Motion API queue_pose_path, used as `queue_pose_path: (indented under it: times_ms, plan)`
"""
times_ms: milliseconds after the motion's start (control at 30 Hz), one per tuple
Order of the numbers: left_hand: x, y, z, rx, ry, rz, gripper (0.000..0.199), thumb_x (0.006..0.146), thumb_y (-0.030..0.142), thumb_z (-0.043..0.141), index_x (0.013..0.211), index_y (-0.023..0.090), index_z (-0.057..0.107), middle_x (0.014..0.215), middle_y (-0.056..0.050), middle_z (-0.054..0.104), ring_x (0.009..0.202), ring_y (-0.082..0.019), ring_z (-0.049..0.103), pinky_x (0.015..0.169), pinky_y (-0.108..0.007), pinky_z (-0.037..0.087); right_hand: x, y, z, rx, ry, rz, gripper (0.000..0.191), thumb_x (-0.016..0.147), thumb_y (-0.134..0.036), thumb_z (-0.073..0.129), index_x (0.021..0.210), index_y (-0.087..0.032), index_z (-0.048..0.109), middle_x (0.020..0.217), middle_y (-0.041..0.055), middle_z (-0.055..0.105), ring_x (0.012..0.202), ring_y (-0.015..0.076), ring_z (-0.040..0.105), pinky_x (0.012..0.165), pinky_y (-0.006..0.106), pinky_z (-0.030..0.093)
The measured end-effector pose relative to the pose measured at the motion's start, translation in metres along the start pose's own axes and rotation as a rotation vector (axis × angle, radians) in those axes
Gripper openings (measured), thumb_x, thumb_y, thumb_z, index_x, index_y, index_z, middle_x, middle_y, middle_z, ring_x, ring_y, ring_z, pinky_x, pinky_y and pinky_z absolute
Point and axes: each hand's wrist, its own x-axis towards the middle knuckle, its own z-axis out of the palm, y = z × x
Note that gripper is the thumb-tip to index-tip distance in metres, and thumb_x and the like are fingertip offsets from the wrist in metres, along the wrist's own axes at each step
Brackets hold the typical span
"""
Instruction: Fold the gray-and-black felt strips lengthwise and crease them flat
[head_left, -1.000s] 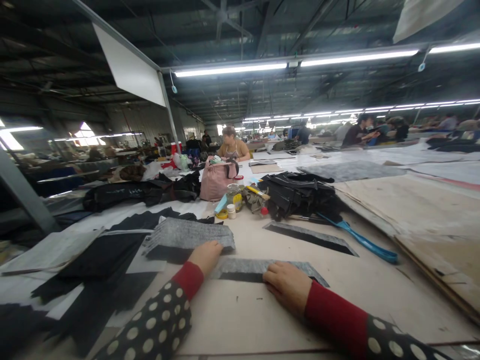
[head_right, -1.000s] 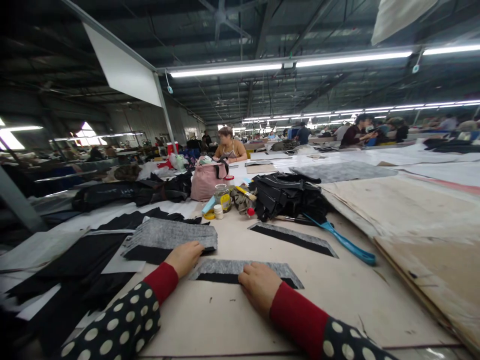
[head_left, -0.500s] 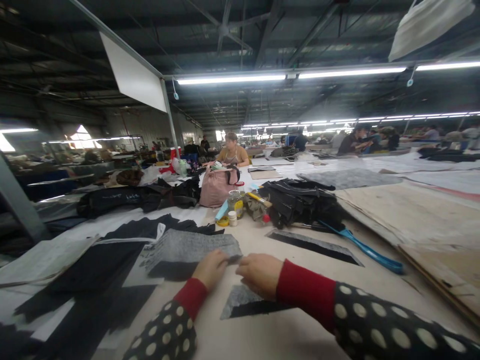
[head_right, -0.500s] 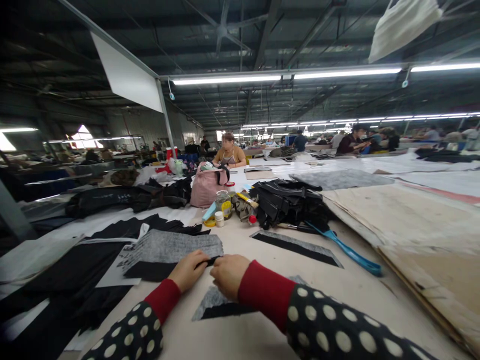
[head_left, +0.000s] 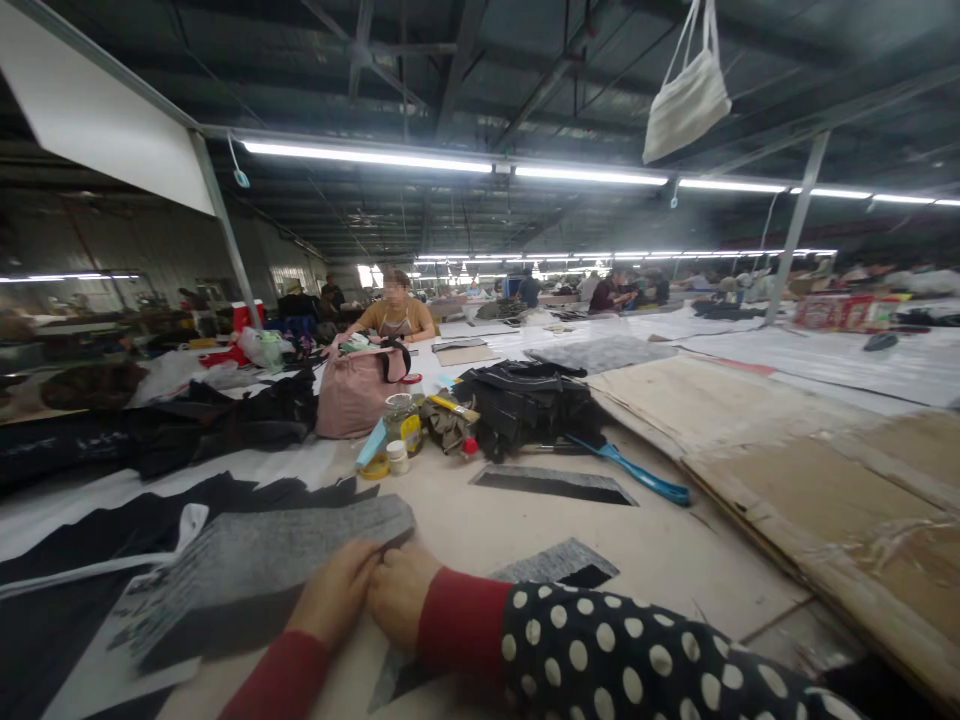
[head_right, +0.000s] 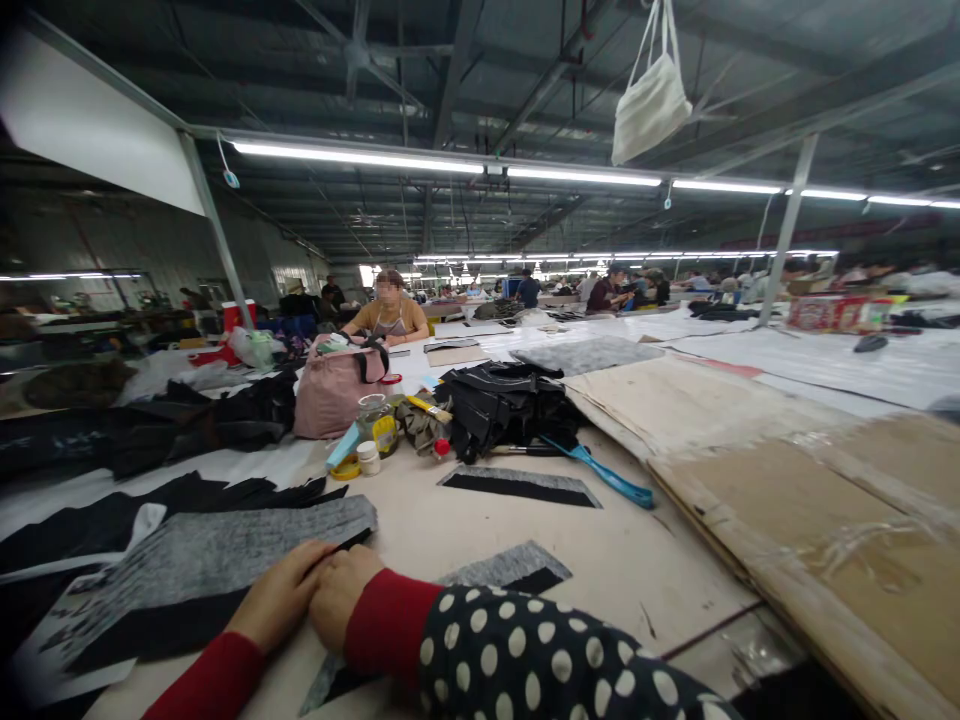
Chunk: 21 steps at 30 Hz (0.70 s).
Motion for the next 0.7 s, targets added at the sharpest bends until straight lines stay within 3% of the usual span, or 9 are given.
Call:
queue_pose_path:
  times_ms: [133,367,533,633,700]
  plan:
    - [-0.002,0.001,-0.001,0.035,0.021,-0.002,0.03,0.078,0.027,0.034,0.09,0.019,0.06,0.09,-0.004,0.06,0.087,-0.017,0.055,0.079,-0.029,0.042,0.005,0.002,0.001,-0.011,-0.084,0.132,0.027,0.072,-0.022,0.051,0.086,-0.001,0.06,0.086,0.0177,0.061,0.077,0.0252,0.057,0.063,0.036,0.046]
    - [-0.004,0.006,-0.003,0.085,0.036,-0.015,0.03,0.079,0.028,0.033,0.09,0.023,0.06,0.09,-0.002,0.061,0.085,-0.016,0.056,0.075,-0.027,0.044,0.01,0.0,0.001,0.016,-0.059,0.281,0.035,0.07,-0.03,0.056,0.09,-0.002,0.06,0.09,0.0211,0.06,0.08,0.0279,0.057,0.063,0.039,0.048]
    - [-0.002,0.004,0.001,0.11,0.057,-0.001,0.03,0.078,0.027,0.033,0.089,0.022,0.06,0.091,-0.003,0.061,0.086,-0.016,0.056,0.077,-0.027,0.045,0.009,-0.004,-0.002,0.051,-0.15,0.334,0.032,0.072,-0.03,0.053,0.092,-0.006,0.06,0.089,0.0178,0.062,0.079,0.0256,0.059,0.06,0.037,0.049]
    - [0.004,0.002,0.0,0.12,0.122,-0.006,0.03,0.078,0.026,0.032,0.088,0.02,0.06,0.093,-0.003,0.061,0.088,-0.016,0.056,0.078,-0.027,0.045,0.011,-0.004,-0.004,0.067,-0.154,0.306,0.03,0.072,-0.032,0.054,0.088,-0.007,0.061,0.085,0.0156,0.063,0.077,0.0253,0.06,0.06,0.038,0.05]
    - [0.006,-0.003,-0.01,0.132,0.229,-0.049,0.029,0.078,0.028,0.033,0.088,0.02,0.059,0.095,-0.002,0.061,0.09,-0.017,0.055,0.079,-0.027,0.045,0.012,-0.004,-0.005,0.059,-0.152,0.31,0.028,0.071,-0.033,0.055,0.083,-0.008,0.063,0.081,0.0154,0.064,0.074,0.0258,0.061,0.058,0.038,0.05]
